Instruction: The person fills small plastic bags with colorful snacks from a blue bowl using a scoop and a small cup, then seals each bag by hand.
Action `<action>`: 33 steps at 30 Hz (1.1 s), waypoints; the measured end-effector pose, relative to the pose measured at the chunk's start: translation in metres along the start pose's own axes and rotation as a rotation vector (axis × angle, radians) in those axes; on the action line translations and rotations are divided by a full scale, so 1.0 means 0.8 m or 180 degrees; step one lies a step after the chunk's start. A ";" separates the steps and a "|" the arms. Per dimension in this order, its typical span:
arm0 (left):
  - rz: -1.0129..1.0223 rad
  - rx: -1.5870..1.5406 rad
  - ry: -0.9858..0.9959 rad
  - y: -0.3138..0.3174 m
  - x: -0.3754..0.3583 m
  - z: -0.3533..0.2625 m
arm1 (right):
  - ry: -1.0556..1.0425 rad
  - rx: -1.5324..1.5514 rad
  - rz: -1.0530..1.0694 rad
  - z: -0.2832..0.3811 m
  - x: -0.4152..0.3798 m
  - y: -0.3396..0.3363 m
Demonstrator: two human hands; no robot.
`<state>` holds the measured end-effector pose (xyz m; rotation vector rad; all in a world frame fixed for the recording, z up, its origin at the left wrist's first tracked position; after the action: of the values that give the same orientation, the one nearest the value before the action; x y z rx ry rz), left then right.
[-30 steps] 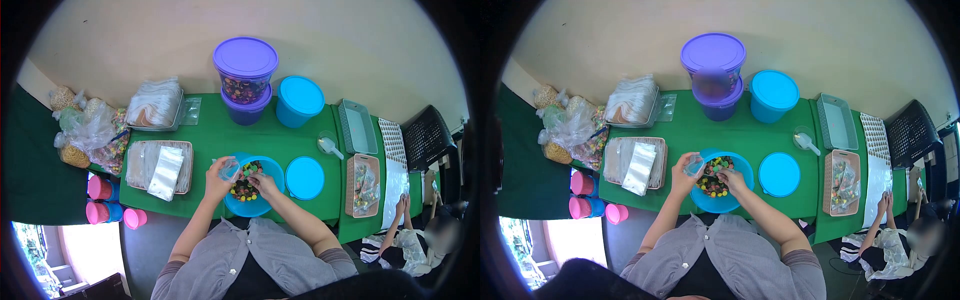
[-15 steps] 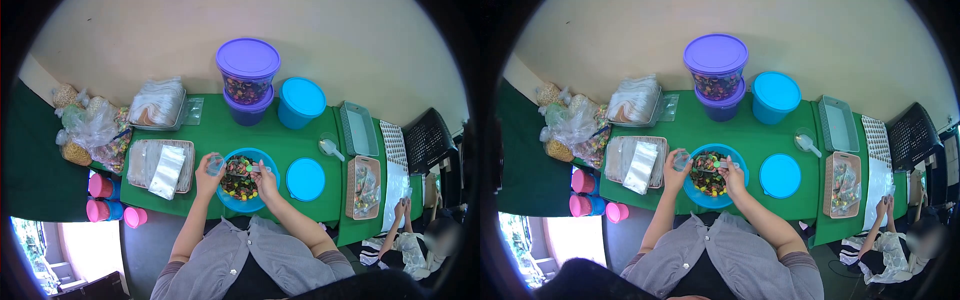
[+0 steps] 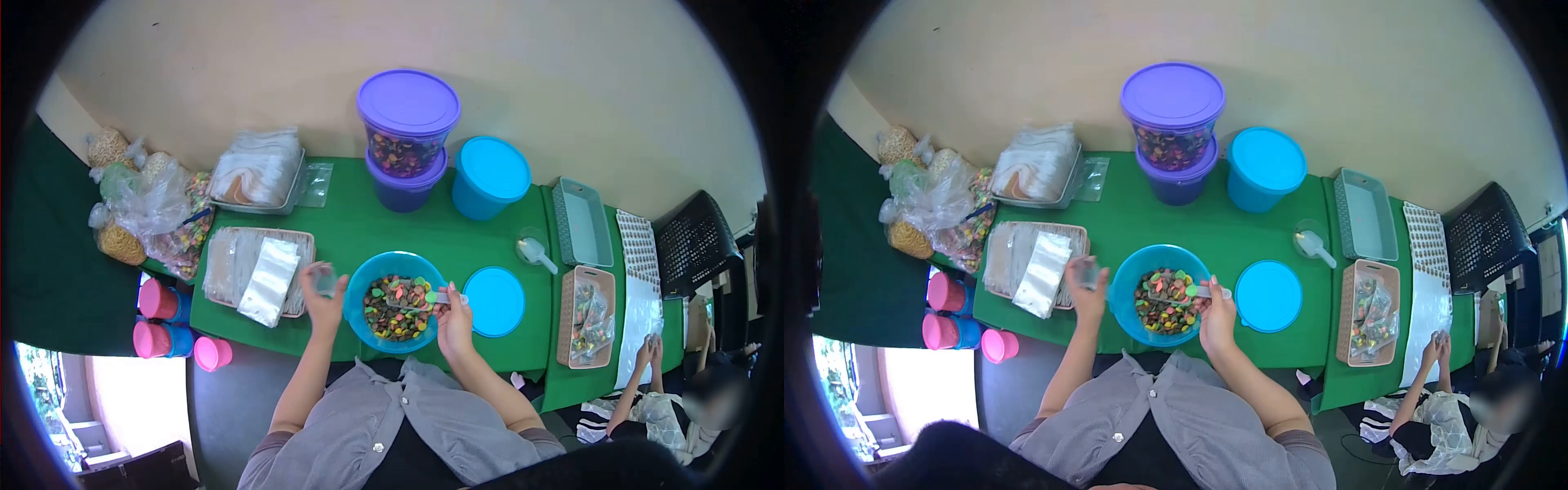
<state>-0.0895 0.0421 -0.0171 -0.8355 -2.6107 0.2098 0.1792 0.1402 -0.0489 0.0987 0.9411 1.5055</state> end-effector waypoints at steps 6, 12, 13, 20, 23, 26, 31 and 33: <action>-0.0595 -0.1115 0.1211 -0.051 0.026 -0.138 | -0.0468 -0.0072 -0.0035 0.033 -0.014 -0.002; 0.0772 -0.0996 0.0162 0.026 0.004 -0.106 | -0.0663 0.0027 -0.0064 0.048 -0.029 -0.003; 0.0924 -0.1039 -0.0083 0.042 -0.005 -0.088 | -0.0763 0.0064 -0.0124 0.054 -0.030 -0.004; 0.2431 -0.0189 -0.0386 0.093 -0.042 -0.043 | -0.1267 0.0156 -0.0182 0.085 -0.033 -0.008; 0.2606 0.0209 0.0129 0.105 -0.050 -0.041 | -0.1205 0.0131 -0.0160 0.080 -0.034 -0.001; 0.2452 0.0448 0.0635 0.109 -0.052 -0.055 | -0.1143 -0.0006 -0.0155 0.070 -0.031 0.007; 0.2495 0.0574 0.0616 0.114 -0.051 -0.037 | -0.1120 -0.0908 -0.0202 0.049 -0.023 -0.001; 0.2465 0.0603 0.0670 0.114 -0.054 -0.037 | -0.1202 -0.1048 -0.0214 0.050 -0.026 -0.001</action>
<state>0.0034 0.0916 -0.0271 -1.6501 -1.9222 0.5305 0.2072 0.1417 -0.0137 0.1070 0.3865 1.4933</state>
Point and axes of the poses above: each hand's wrist, its own x-axis towards the middle knuckle, its own y-axis out of the palm, z = x × y, the point moved 7 cm from there along x, towards the middle knuckle, and after that the axes turned 4 degrees about x, right-handed, at the moved point
